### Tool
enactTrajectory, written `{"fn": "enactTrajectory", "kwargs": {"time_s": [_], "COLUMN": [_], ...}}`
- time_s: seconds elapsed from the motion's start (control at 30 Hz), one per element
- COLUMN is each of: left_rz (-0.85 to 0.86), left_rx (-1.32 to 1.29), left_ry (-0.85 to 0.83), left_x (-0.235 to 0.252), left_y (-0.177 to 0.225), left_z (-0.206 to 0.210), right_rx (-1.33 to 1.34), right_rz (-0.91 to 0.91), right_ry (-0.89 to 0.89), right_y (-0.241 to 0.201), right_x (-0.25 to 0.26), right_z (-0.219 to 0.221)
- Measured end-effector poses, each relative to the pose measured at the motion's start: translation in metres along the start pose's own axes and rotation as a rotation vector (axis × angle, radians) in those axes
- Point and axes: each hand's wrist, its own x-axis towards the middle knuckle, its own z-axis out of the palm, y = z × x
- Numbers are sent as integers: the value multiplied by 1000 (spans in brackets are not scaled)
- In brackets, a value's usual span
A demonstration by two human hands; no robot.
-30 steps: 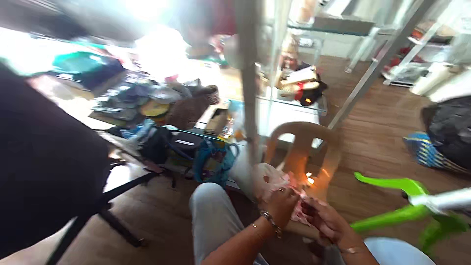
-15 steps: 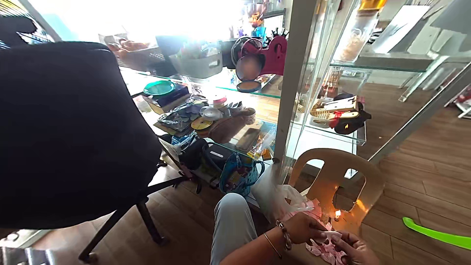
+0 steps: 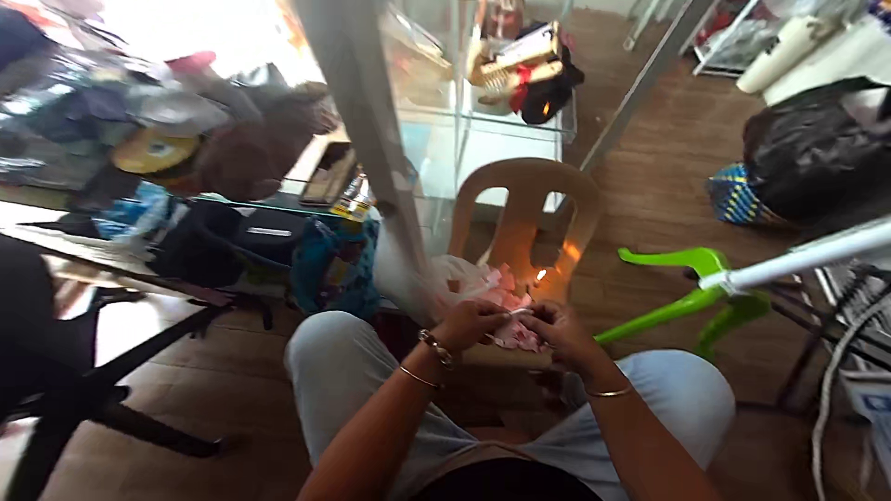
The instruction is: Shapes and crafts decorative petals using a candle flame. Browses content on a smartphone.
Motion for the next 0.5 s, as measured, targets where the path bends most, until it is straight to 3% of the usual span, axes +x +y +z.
{"fn": "enactTrajectory", "kwargs": {"time_s": [0.17, 0.5], "left_rz": [-32, -23], "left_rx": [-117, -48], "left_ry": [-11, -35], "left_x": [4, 9], "left_y": [-1, -5], "left_z": [3, 1], "right_rx": [112, 106], "right_rz": [17, -12], "right_ry": [15, -3], "right_y": [8, 9], "right_x": [2, 1], "right_z": [-3, -8]}}
